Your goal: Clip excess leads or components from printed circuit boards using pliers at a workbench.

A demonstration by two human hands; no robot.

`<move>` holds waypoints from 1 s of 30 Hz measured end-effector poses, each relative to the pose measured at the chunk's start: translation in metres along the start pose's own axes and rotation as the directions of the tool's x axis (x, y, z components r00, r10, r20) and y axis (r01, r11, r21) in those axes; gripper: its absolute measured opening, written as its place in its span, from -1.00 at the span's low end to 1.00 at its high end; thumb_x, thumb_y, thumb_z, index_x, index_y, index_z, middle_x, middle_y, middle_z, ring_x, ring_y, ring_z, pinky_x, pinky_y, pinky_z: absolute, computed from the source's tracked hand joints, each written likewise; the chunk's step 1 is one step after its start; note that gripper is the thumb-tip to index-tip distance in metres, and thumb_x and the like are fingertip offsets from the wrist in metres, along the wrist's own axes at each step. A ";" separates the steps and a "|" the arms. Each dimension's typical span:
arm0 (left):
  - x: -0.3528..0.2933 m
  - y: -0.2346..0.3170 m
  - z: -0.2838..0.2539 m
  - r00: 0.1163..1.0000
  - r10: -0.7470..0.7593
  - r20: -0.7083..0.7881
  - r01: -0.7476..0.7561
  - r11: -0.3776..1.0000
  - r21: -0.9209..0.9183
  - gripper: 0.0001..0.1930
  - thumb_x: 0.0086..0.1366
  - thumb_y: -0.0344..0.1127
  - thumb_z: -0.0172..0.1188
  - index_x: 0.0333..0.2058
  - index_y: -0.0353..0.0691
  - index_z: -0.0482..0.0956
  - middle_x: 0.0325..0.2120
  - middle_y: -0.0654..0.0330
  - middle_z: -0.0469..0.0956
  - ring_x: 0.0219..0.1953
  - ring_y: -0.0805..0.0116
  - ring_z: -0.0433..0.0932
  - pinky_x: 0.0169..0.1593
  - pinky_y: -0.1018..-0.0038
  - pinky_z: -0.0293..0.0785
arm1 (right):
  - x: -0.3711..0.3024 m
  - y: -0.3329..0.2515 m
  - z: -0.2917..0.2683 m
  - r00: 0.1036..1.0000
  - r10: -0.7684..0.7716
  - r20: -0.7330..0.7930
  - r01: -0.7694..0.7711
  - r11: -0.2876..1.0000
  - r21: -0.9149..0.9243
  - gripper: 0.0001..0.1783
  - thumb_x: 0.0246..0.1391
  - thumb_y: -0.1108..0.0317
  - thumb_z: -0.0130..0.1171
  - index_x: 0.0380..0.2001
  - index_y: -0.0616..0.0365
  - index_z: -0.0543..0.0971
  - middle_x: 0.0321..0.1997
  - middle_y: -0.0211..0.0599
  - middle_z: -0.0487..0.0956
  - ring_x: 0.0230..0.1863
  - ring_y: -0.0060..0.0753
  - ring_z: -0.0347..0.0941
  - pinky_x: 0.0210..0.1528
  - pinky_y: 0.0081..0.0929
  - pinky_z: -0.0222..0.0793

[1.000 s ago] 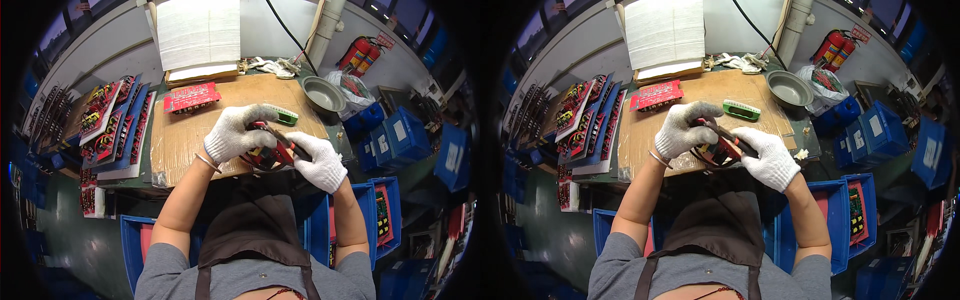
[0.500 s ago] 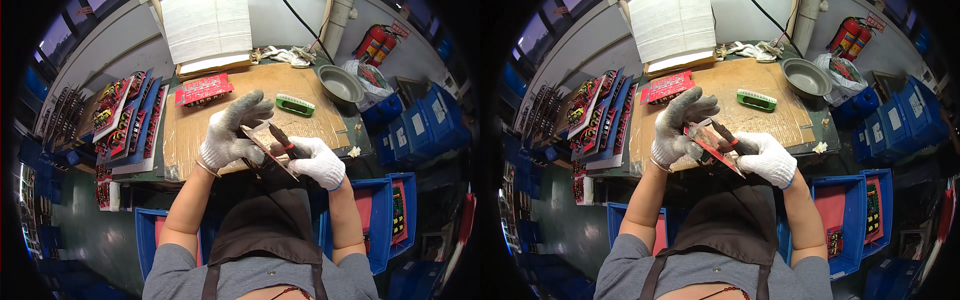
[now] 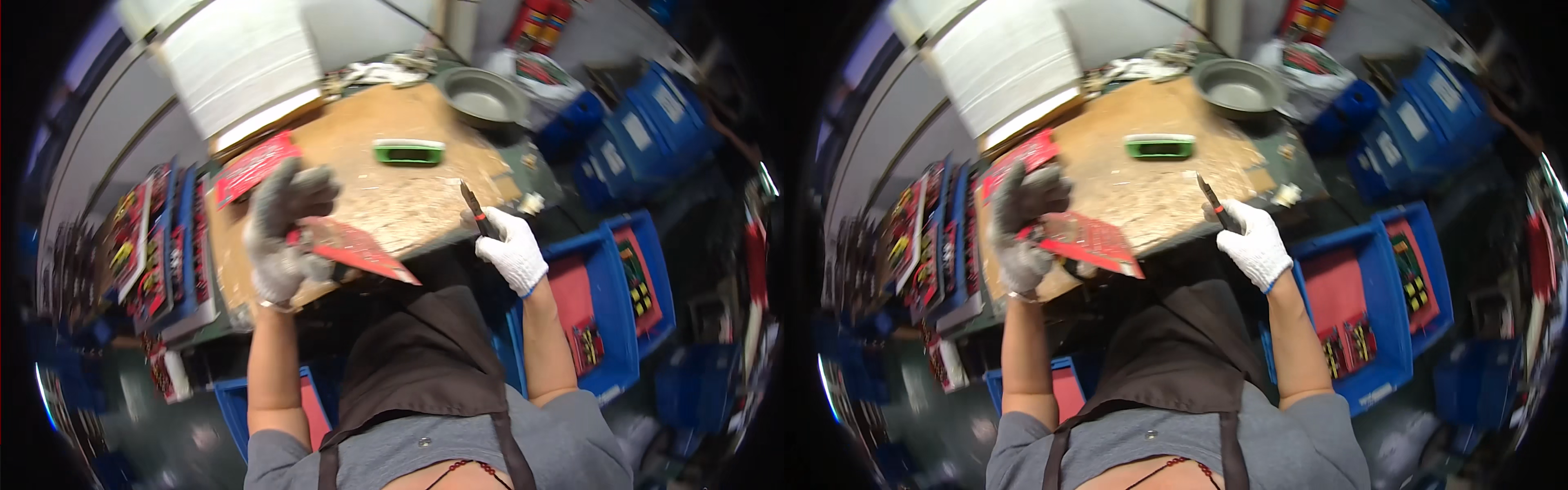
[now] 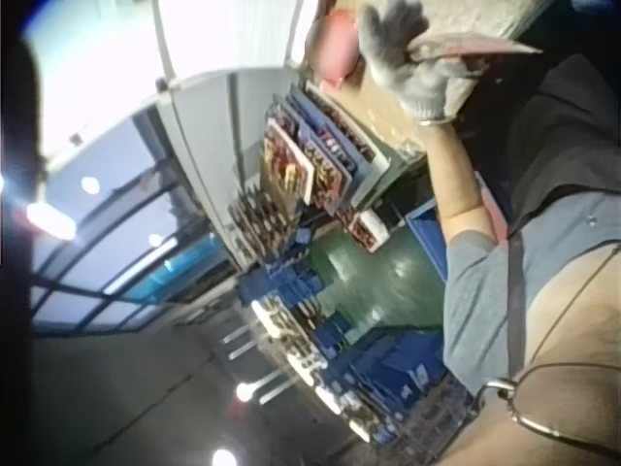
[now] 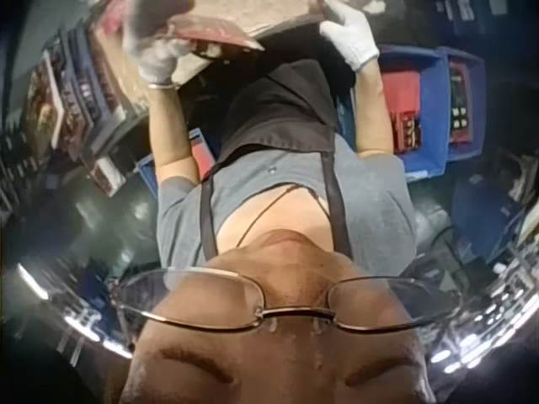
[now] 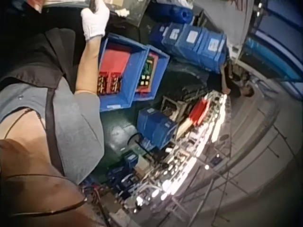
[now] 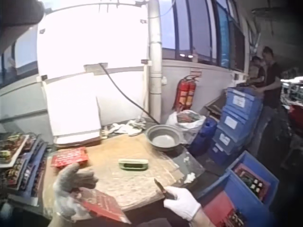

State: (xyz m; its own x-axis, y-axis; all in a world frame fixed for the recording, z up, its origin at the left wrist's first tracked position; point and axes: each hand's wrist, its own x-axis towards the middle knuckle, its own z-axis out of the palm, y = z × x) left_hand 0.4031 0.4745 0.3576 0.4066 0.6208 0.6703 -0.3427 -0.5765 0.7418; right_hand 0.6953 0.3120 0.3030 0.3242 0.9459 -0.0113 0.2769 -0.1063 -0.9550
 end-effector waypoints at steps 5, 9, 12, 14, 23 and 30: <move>0.008 0.007 0.006 0.999 -0.045 -0.011 0.046 0.998 0.032 -0.03 0.23 0.18 0.40 0.37 -0.41 0.23 0.10 -0.06 0.60 0.05 0.13 0.67 0.11 0.25 0.63 | -0.042 0.047 -0.083 0.894 -0.112 -0.435 -0.153 0.835 -0.529 -0.46 -0.05 0.52 0.11 0.10 0.19 0.59 -0.03 -0.11 0.69 -0.02 -0.23 0.66 0.08 -0.39 0.50; 0.007 0.007 0.013 0.997 -0.068 -0.024 0.069 0.996 0.053 0.07 0.13 0.32 0.45 0.36 -0.39 0.25 0.08 -0.03 0.61 0.05 0.14 0.67 0.12 0.25 0.62 | -0.052 0.027 -0.102 0.801 -0.168 -0.575 -0.358 0.635 -0.684 -0.52 -0.02 0.45 0.18 0.05 -0.01 0.60 -0.01 -0.11 0.63 0.00 0.10 0.57 0.06 -0.11 0.51; 0.007 0.008 0.019 0.995 -0.093 -0.036 0.095 0.995 0.040 0.11 0.09 0.35 0.47 0.36 -0.39 0.26 0.08 -0.03 0.61 0.05 0.14 0.67 0.13 0.25 0.61 | -0.047 0.025 -0.102 0.883 -0.174 -0.436 -0.387 0.255 -0.886 -0.54 -0.02 0.43 0.24 0.02 -0.14 0.56 -0.12 -0.21 0.58 -0.04 0.00 0.57 -0.01 -0.06 0.52; 0.007 0.008 0.019 0.994 -0.101 -0.036 0.103 0.993 0.054 0.11 0.08 0.35 0.47 0.36 -0.39 0.26 0.08 -0.02 0.61 0.05 0.14 0.67 0.13 0.25 0.61 | -0.040 0.030 -0.099 0.935 -0.073 -0.346 -0.327 0.196 -0.924 -0.59 -0.02 0.41 0.25 -0.03 -0.12 0.56 -0.14 -0.19 0.59 -0.06 0.01 0.57 -0.01 -0.06 0.52; 0.007 0.009 0.020 0.995 -0.089 -0.042 0.093 0.991 0.093 0.07 0.11 0.32 0.47 0.35 -0.37 0.28 0.07 -0.03 0.62 0.05 0.15 0.67 0.13 0.24 0.61 | -0.025 0.019 -0.101 0.948 0.200 -0.249 -0.288 0.199 -0.937 -0.56 0.02 0.35 0.21 0.04 -0.09 0.54 -0.04 -0.04 0.59 0.07 0.09 0.53 0.10 0.00 0.49; 0.007 0.009 0.019 0.993 -0.112 -0.046 0.115 0.990 0.081 0.10 0.04 0.32 0.51 0.35 -0.36 0.29 0.07 -0.02 0.62 0.04 0.14 0.68 0.12 0.25 0.62 | -0.023 0.017 -0.105 0.948 0.138 -0.288 -0.314 0.252 -0.915 -0.54 0.04 0.33 0.18 0.08 -0.13 0.54 -0.02 -0.06 0.58 0.09 0.08 0.52 0.13 0.01 0.47</move>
State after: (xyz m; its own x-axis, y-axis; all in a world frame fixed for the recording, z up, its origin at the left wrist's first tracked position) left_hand 0.4189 0.4634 0.3681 0.4027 0.7053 0.5834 -0.2240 -0.5421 0.8099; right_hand 0.7879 0.2558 0.3178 0.6055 0.7938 -0.0570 0.7958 -0.6046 0.0344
